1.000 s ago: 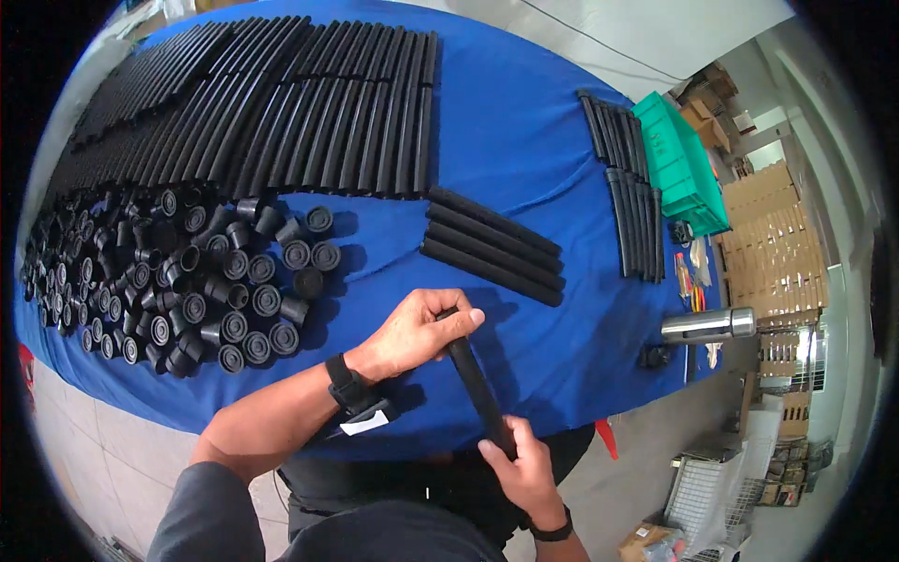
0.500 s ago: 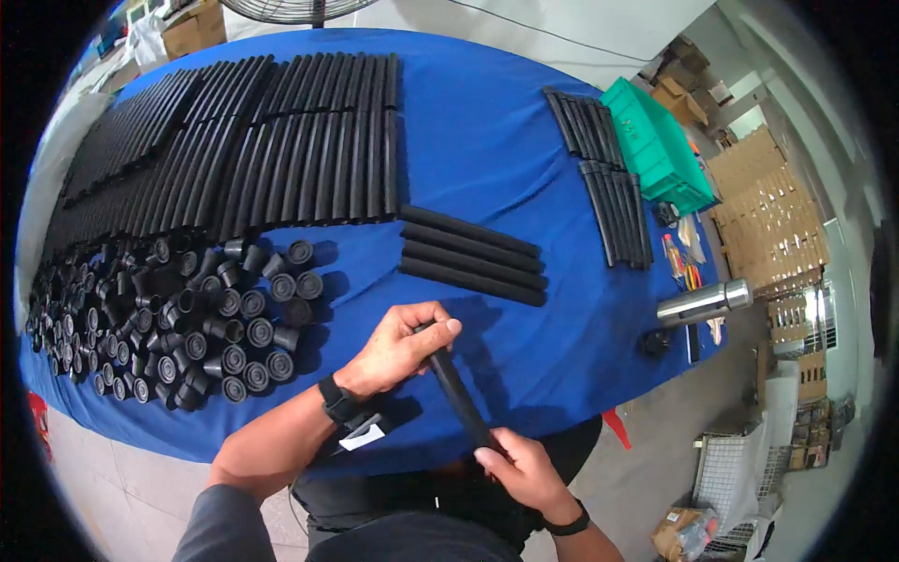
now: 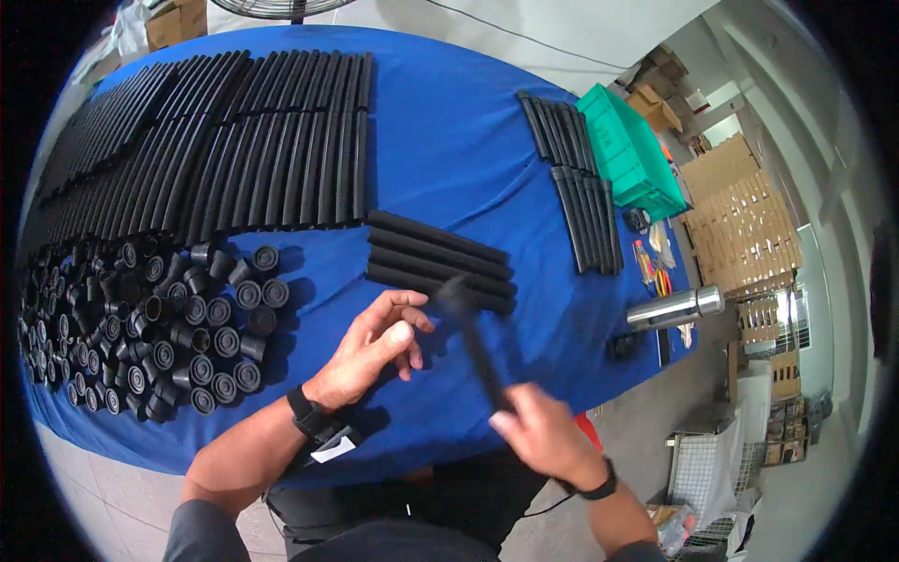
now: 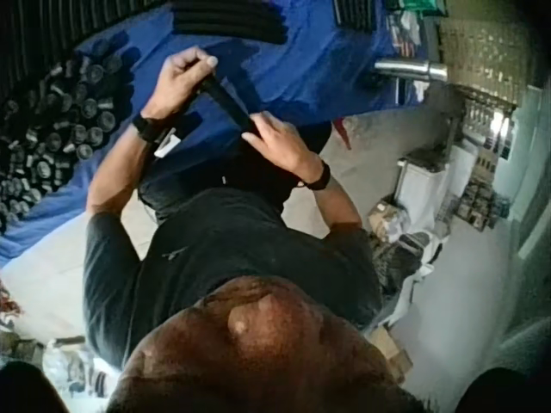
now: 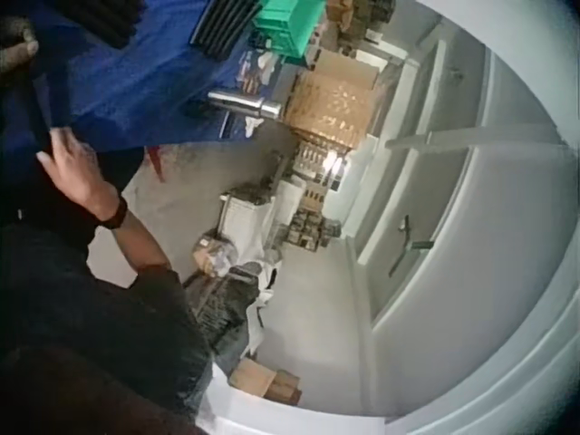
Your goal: The person repeatedly picks up a black cylindrical cap and a black corrugated tube from a table covered with a blue cloth. They insert the cap into one end of the tube and place the assembled unit onto a growing pile of similar items. The process is repeated multiple times throughout the clip.
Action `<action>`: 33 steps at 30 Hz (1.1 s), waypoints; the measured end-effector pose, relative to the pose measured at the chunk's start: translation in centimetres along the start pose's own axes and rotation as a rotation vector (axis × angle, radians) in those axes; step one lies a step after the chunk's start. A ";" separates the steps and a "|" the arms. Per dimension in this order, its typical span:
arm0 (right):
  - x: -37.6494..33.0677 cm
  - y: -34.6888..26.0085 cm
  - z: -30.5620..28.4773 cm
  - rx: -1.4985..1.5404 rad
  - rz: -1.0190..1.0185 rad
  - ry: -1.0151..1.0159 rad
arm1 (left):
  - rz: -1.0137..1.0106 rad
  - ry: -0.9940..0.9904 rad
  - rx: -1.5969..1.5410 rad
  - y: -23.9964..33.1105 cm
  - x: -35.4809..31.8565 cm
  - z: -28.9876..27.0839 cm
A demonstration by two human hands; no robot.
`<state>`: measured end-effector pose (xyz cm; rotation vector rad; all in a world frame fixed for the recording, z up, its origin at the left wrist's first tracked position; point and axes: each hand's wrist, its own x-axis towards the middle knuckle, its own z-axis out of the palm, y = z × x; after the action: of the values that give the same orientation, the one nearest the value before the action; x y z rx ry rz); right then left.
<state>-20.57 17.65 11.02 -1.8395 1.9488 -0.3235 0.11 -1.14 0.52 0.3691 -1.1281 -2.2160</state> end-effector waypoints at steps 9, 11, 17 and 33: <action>10.6 21.0 -15.3 -0.569 0.382 0.365 | -0.194 -0.102 0.334 0.3 0.6 0.4; 12.7 23.6 -16.7 -0.635 0.489 0.317 | -0.175 -0.135 0.444 0.0 0.8 0.1; 17.6 28.4 -16.4 -0.706 0.616 0.197 | -0.183 -0.143 0.585 1.1 0.8 0.2; 19.1 30.8 -15.2 -0.641 0.634 0.294 | -0.146 -0.198 0.654 1.3 1.2 0.2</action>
<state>-55.29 -0.45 7.36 -1.4110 2.9582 0.2847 -0.40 -2.33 1.73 0.5173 -1.9879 -1.9787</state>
